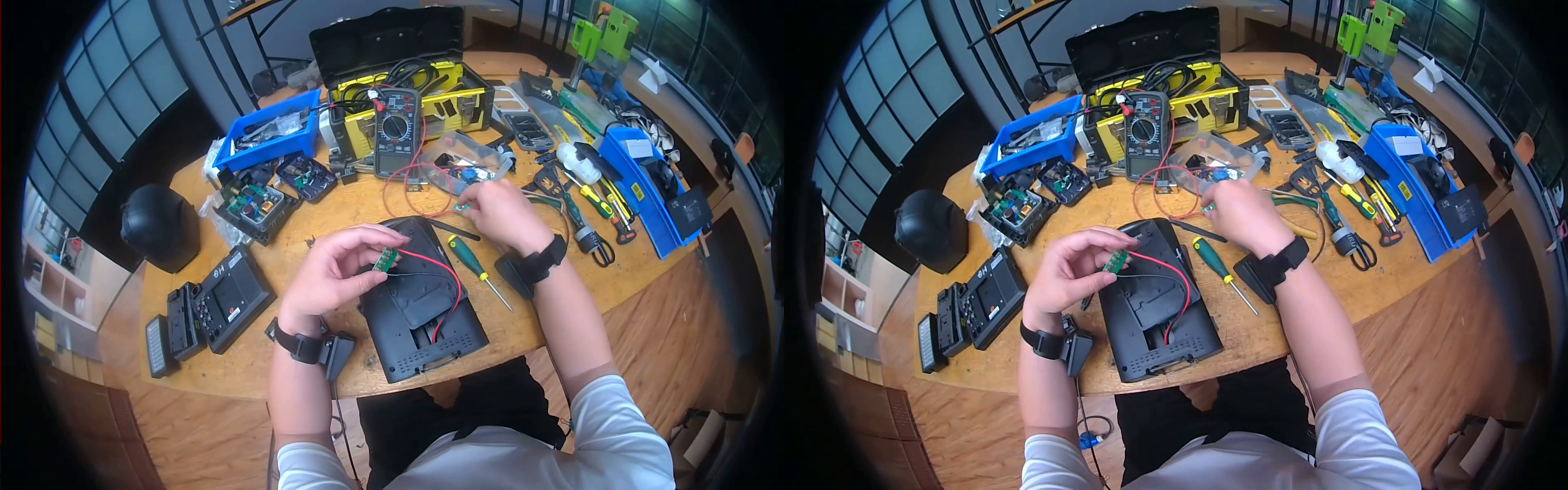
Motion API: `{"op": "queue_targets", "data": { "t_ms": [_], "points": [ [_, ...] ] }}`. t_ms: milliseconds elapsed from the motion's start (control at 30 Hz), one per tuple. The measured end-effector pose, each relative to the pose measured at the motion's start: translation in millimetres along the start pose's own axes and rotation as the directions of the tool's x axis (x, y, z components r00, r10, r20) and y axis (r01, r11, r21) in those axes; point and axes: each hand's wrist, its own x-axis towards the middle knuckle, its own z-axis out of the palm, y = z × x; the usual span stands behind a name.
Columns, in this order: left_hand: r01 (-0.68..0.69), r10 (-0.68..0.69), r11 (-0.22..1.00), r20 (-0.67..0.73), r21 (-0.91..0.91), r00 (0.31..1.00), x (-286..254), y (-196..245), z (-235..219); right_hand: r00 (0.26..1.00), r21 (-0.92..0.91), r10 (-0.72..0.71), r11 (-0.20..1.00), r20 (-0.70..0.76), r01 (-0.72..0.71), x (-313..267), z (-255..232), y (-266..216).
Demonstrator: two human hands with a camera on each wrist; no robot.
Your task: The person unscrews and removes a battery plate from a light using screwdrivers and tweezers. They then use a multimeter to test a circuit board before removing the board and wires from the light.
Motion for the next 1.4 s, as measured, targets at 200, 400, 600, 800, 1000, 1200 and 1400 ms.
{"op": "queue_targets", "data": {
  "t_ms": [200,400,600,800,1000,1200,1400],
  "points": [
    [-0.067,0.064,0.996,-0.052,-0.051,0.997,-9,-29,-7,0.961,-0.221,0.164,0.969,0.221,-0.114,-18,-28,6],
    [-0.034,0.025,0.996,-0.119,-0.08,0.993,-7,-31,-2,0.892,-0.37,0.238,0.925,0.384,-0.088,-20,-18,6],
    [-0.06,0.056,0.998,-0.105,-0.029,0.993,-8,-32,-2,0.875,-0.082,0.154,0.988,0.46,-0.13,-8,-37,17],
    [-0.048,0.064,0.987,-0.105,0.151,0.992,-9,-25,5,0.882,-0.23,0.124,0.973,0.454,-0.019,-11,-32,42],
    [-0.071,0.113,0.911,-0.079,0.407,0.991,-10,-9,16,0.903,-0.265,0.099,0.964,0.418,0.018,-27,-15,43],
    [-0.087,0.139,0.92,-0.111,0.382,0.984,-9,-11,18,0.867,0.599,0.038,0.708,0.497,-0.374,-11,-31,48],
    [-0.13,0.177,0.938,-0.12,0.322,0.977,-7,-18,18,0.953,0.93,-0.092,-0.21,0.288,-0.302,6,-25,13]
  ]
}}
